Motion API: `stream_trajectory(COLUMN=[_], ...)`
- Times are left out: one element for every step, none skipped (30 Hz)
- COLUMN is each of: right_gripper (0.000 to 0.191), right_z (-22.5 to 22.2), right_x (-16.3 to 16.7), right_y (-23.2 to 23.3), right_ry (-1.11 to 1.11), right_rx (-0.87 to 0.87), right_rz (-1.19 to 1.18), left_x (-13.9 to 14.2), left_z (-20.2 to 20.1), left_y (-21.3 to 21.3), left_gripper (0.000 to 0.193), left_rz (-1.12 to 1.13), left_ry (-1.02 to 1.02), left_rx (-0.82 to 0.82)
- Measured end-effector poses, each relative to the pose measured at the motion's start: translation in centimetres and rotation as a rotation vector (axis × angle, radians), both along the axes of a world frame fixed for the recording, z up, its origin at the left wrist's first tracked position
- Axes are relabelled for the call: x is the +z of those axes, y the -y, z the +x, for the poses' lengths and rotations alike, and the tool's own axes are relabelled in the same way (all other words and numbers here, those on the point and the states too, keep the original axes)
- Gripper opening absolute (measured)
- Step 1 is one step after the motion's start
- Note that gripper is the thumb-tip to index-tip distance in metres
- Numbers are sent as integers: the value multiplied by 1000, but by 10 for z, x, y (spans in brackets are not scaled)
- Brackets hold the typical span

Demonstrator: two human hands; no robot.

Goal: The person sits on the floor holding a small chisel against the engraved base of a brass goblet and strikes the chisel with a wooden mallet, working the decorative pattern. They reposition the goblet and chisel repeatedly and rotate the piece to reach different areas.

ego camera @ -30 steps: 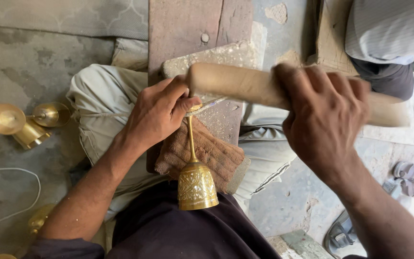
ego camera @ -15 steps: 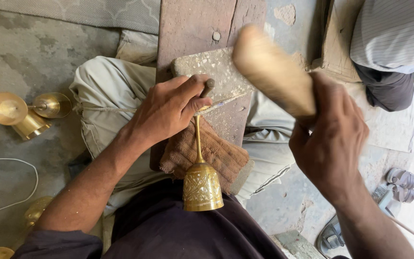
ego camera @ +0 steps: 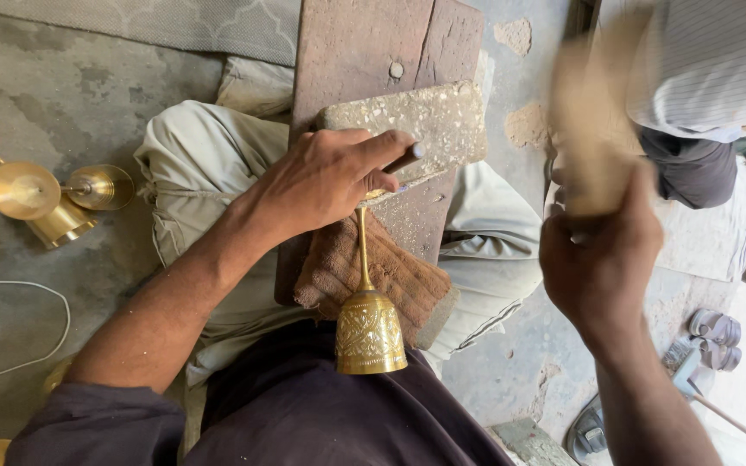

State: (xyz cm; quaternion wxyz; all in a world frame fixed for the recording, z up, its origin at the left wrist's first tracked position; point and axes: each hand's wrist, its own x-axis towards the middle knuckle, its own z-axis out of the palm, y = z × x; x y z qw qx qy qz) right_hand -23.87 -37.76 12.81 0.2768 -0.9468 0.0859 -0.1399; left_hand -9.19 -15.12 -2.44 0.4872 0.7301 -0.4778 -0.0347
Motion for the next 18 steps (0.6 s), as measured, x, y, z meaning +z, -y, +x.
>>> stream_trajectory(right_gripper=[42, 43, 45, 45, 46, 46, 46, 46, 46, 47, 49, 50, 47, 44, 42, 38, 35, 32], right_z=[1, 1, 1, 3, 3, 5, 7, 11, 15, 19, 23, 27, 31, 34, 37, 38, 40, 40], right_x=[-1, -2, -2, -1, 1, 3, 6, 9, 13, 17, 21, 24, 26, 28, 29, 31, 32, 31], right_y=[2, 3, 4, 4, 4, 2, -1, -3, -7, -11, -16, -21, -25, -28, -30, -32, -32, -31], right_ry=[-81, -163, -244, -155, -69, -23, 23, 28, 35, 44, 52, 60, 34, 6, -24, -57, -89, -121], right_rx=[-13, -25, -37, -17, 5, 26, 48, 67, 87, 118, 147, 178, 180, 178, 175, 202, 227, 249], right_rz=[-290, -580, -871, -757, -642, -633, -625, -724, -823, -804, -786, -769, -507, -243, 22, -318, -657, -996], left_x=[-2, -4, -7, -9, -10, -12, -13, -14, -15, -16, -17, -17, -18, -18, -19, -19, -19, -19], left_z=[0, -1, -3, -5, -9, -12, -16, -21, -26, -30, -34, -36, -37, -38, -38, -37, -36, -34], left_y=[-1, -2, -4, -7, -9, -12, -15, -17, -19, -20, -20, -20, -20, -21, -20, -21, -21, -21], left_gripper=[36, 36, 33, 30, 28, 32, 37, 41, 40, 39, 38, 38, 38, 38, 38, 39, 39, 37], left_rz=[24, 48, 18, -14, -45, -76, -107, -137, -158, -182, -207, -195, -182, -169, -164, -160, -154, -179], left_ry=[-24, -49, -43, -35, -28, -58, -88, -121, -113, -103, -95, -108, -120, -134, -127, -120, -112, -104], left_rx=[-8, -15, 18, 52, 86, 133, 179, 226, 256, 284, 310, 318, 326, 332, 328, 325, 321, 305])
